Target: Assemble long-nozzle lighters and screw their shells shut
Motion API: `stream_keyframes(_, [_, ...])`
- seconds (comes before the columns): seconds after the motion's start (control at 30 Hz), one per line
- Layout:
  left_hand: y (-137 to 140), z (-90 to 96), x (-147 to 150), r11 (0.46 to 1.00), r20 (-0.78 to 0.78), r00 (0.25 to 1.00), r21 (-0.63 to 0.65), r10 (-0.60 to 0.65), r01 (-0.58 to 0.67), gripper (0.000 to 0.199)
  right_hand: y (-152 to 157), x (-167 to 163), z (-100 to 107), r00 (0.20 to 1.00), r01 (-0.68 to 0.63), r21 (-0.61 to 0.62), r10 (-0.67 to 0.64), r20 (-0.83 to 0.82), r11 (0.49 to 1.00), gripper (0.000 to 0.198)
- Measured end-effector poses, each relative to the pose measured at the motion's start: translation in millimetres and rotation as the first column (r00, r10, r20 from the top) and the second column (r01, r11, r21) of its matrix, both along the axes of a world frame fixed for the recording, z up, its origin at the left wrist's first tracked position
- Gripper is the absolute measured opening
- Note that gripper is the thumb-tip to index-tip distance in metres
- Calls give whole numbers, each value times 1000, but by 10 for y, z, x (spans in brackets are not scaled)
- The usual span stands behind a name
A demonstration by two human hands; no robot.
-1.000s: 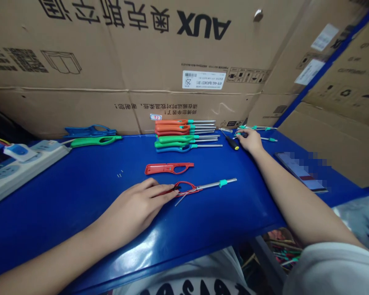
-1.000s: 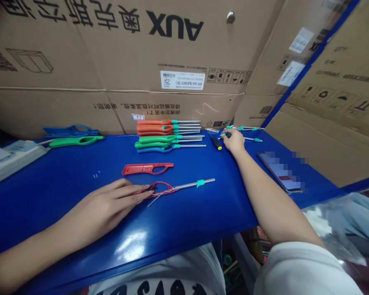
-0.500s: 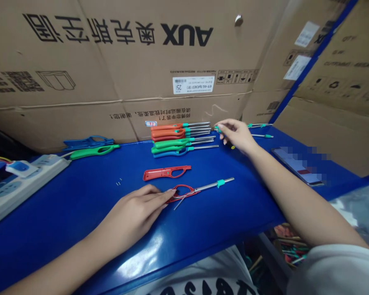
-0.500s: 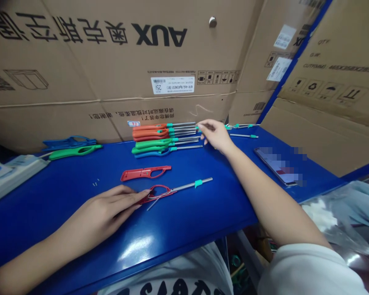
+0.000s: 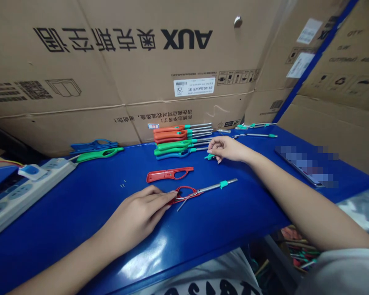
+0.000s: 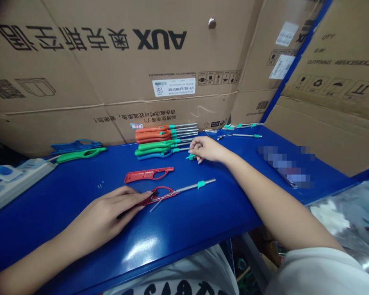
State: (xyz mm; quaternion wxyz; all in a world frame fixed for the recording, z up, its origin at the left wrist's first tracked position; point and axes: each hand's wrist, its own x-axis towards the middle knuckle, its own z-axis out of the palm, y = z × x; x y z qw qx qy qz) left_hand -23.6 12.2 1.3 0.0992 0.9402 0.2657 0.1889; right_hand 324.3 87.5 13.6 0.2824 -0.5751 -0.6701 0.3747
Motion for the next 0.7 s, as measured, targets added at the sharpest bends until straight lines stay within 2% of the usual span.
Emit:
stream_keyframes(0.2, [8,2,4,1000,7,1000,8,-7,7,35,-103,11,96,977,-184,41,177,122,982,19])
stream_keyframes(0.33, [6,24,15,1000,10,1000,23,-18,18,35,-154,49,163,950,-216,105,184,254,971,27])
stream_keyframes(0.5, [-4,71,41,999,-3,999,36,-33,34,34,-168,87,183,855,-327,4,294,426,945,36])
stream_keyframes(0.7, [-2,77,47,999,-9,999,41,-32,32,33,-203,40,203,829,-361,-1,321,457,933,41])
